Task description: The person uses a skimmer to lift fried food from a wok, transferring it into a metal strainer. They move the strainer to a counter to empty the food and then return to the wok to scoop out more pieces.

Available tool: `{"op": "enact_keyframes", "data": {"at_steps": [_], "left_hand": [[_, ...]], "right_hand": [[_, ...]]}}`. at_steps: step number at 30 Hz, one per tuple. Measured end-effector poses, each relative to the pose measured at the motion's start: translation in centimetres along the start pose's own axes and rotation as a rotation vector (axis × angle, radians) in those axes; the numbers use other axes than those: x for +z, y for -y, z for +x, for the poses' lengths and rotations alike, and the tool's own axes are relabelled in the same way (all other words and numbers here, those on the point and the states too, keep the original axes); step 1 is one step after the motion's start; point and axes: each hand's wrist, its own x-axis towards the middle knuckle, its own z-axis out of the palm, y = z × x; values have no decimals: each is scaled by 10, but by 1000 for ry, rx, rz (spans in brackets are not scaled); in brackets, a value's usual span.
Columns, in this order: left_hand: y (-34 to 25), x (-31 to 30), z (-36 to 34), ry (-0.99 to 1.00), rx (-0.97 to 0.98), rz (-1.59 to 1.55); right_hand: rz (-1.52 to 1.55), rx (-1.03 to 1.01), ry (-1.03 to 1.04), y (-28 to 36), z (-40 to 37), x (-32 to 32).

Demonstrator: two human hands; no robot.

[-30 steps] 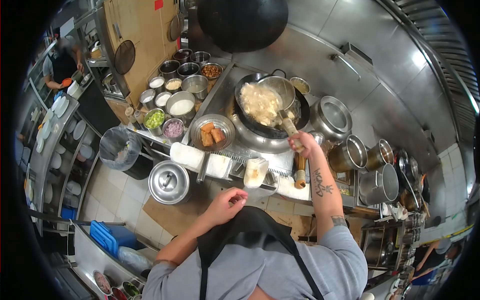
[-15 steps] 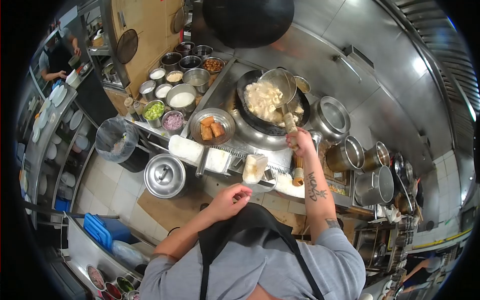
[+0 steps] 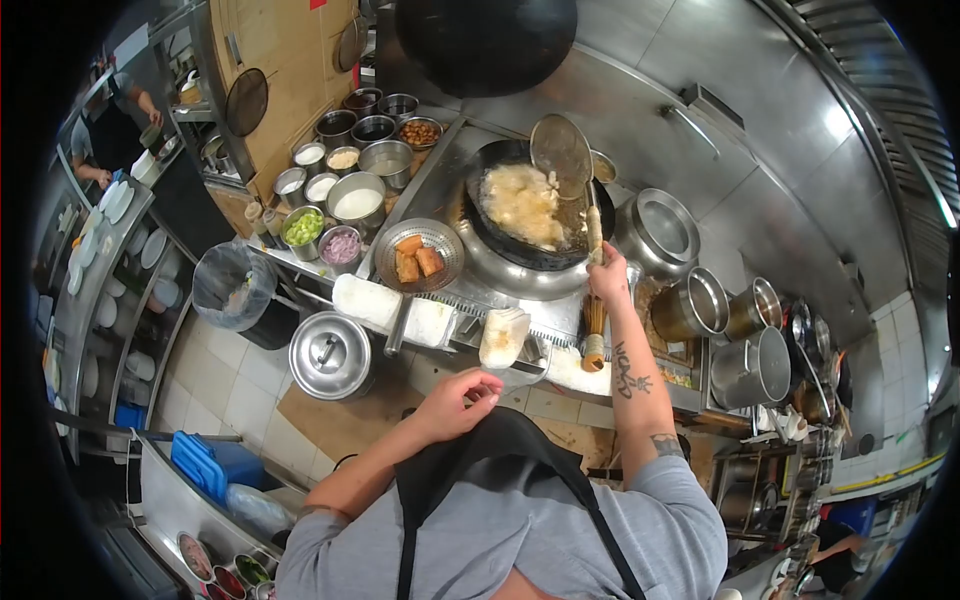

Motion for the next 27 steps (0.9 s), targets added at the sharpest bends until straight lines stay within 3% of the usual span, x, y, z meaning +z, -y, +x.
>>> {"op": "enact_keyframes", "data": {"at_steps": [1, 4, 7, 11, 12, 15, 17, 22, 27], "left_hand": [[1, 1, 1, 4, -3, 5], [0, 3, 2, -3, -5, 6], [0, 4, 0, -16, -8, -9], [1, 2, 0, -25, 13, -7], [1, 2, 0, -24, 10, -7], [1, 1, 1, -20, 4, -8], [3, 0, 2, -12, 1, -10], [3, -9, -2, 11, -23, -19], [8, -19, -7, 21, -9, -41]], "right_hand": [[-73, -95, -37, -18, 11, 0], [-122, 19, -23, 56, -25, -39], [-308, -37, -107, 43, -20, -54], [-387, -11, -65, 29, -37, -60], [-439, -92, -91, 9, -38, -53], [-22, 369, 193, 62, -75, -45], [244, 382, 279, 65, -87, -32], [567, 515, 421, 97, -84, -31], [543, 501, 427, 116, -90, -24]]}}
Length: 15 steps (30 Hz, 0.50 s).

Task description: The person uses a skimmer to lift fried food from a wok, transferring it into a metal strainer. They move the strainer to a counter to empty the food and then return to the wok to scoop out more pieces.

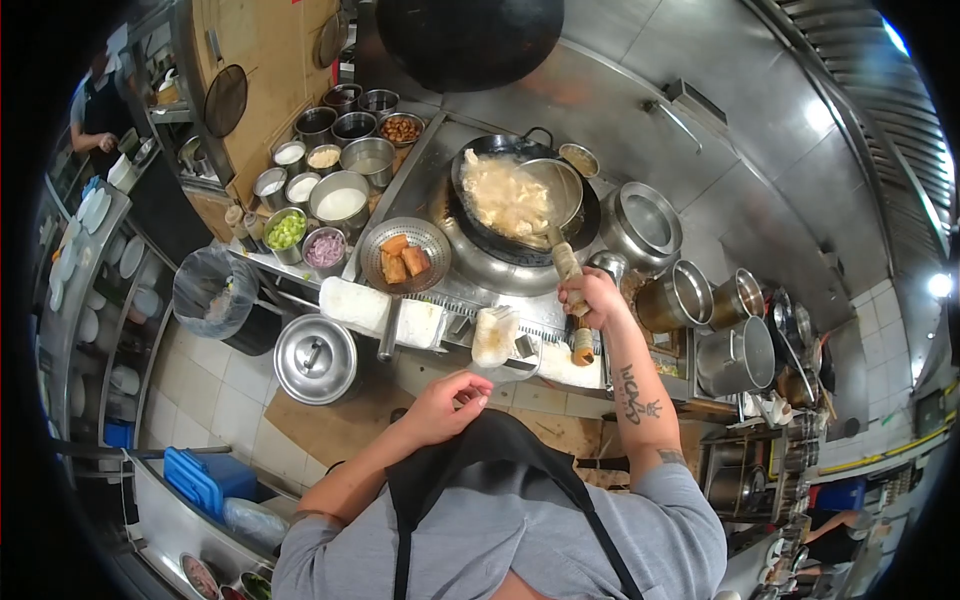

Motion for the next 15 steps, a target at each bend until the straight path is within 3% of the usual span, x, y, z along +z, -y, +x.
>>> {"op": "enact_keyframes", "data": {"at_steps": [15], "left_hand": [[15, -28, -8, 75, 71, -46]], "right_hand": [[-417, -310, -306, -42, -22, 49]]}}
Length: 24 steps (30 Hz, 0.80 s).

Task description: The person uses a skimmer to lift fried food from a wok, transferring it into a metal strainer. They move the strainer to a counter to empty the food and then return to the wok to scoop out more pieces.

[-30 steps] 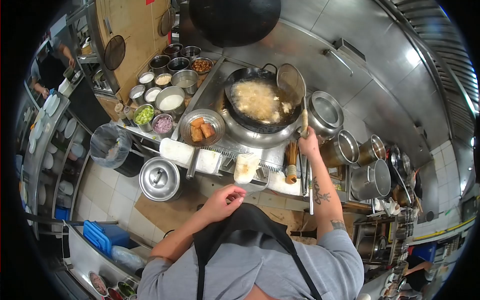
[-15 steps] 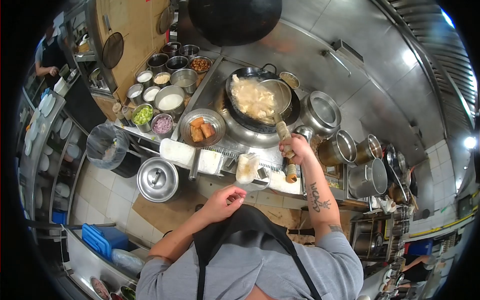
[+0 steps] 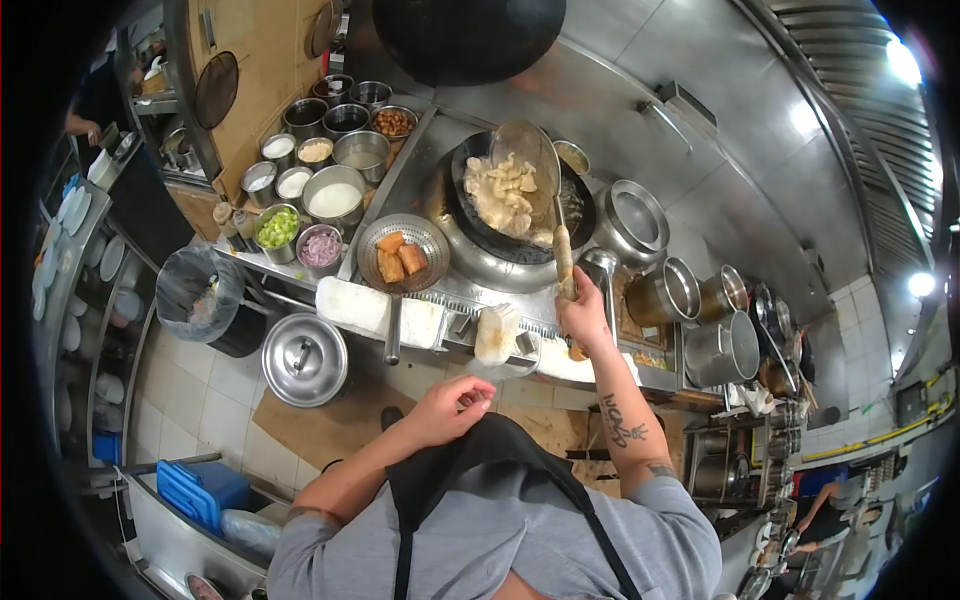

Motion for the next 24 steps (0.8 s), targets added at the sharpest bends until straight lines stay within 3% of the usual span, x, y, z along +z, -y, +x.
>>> {"op": "enact_keyframes", "data": {"at_steps": [7, 15, 19, 21, 24], "left_hand": [[5, -6, -4, 38, -5, -33], [2, 2, 5, 26, -13, -14], [-4, 18, 12, -45, -18, 20], [-6, 25, 15, -87, -31, 36], [-8, 39, 18, -136, -84, 60]], "right_hand": [[78, 62, -15, 30, -14, -4], [247, 64, -73, 17, -7, -39], [177, 30, -114, -11, 17, -76], [56, -25, -168, -26, 40, -97], [-335, -347, -397, -72, 107, -124]]}}
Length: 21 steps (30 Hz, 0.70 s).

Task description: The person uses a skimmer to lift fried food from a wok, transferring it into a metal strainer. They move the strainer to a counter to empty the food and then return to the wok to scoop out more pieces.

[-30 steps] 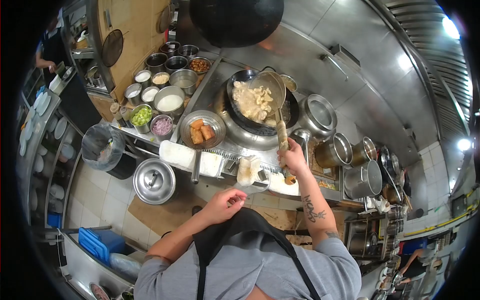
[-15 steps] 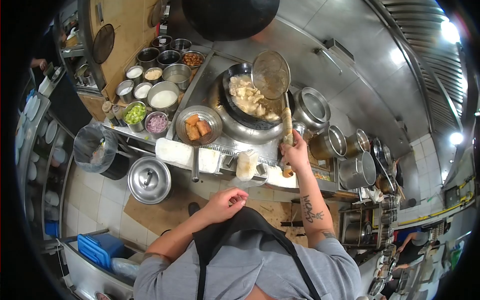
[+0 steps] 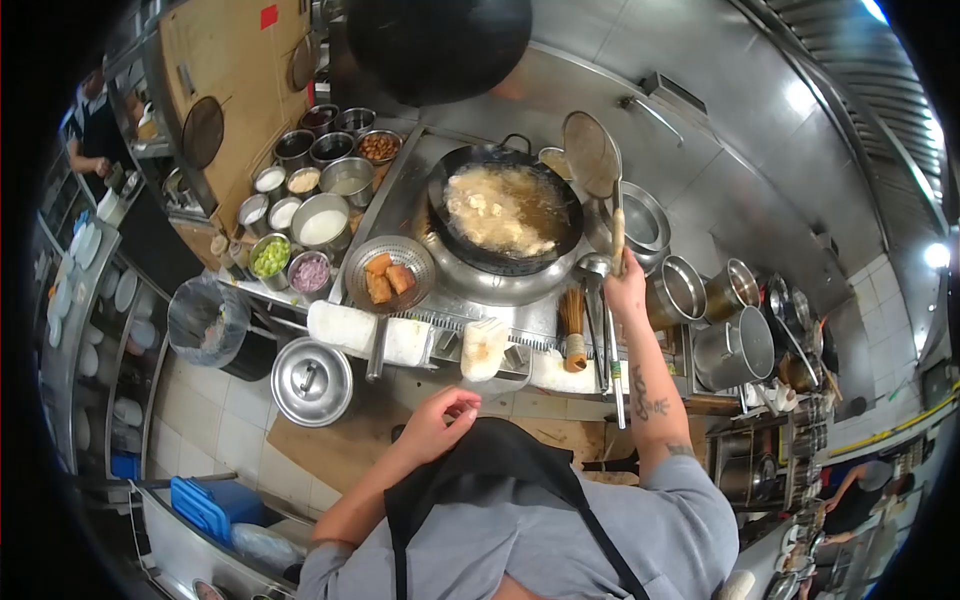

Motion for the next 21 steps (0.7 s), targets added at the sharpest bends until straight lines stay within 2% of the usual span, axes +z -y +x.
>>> {"op": "enact_keyframes", "data": {"at_steps": [2, 5, 9, 13, 14, 17, 18, 21], "left_hand": [[-5, 11, 2, -42, -44, 21], [-1, 26, 3, -103, -81, -13], [4, 42, 4, -146, -150, -7], [-9, 51, 6, -137, -164, 54], [-9, 51, 8, -143, -163, 56], [-7, 50, 12, -155, -173, 51], [-7, 49, 14, -159, -178, 47], [-11, 48, 28, -95, -135, 47]], "right_hand": [[-162, -93, -81, 7, 23, -3], [-182, 83, 53, 6, 63, 4], [-341, 199, 80, -16, 91, 33], [-407, 202, 223, -49, 118, 43], [-361, 201, 289, -36, 115, 27], [-236, 131, 113, -30, 79, 14], [-194, 15, 48, -61, 69, 30], [-44, -180, -56, -43, 5, 20]]}}
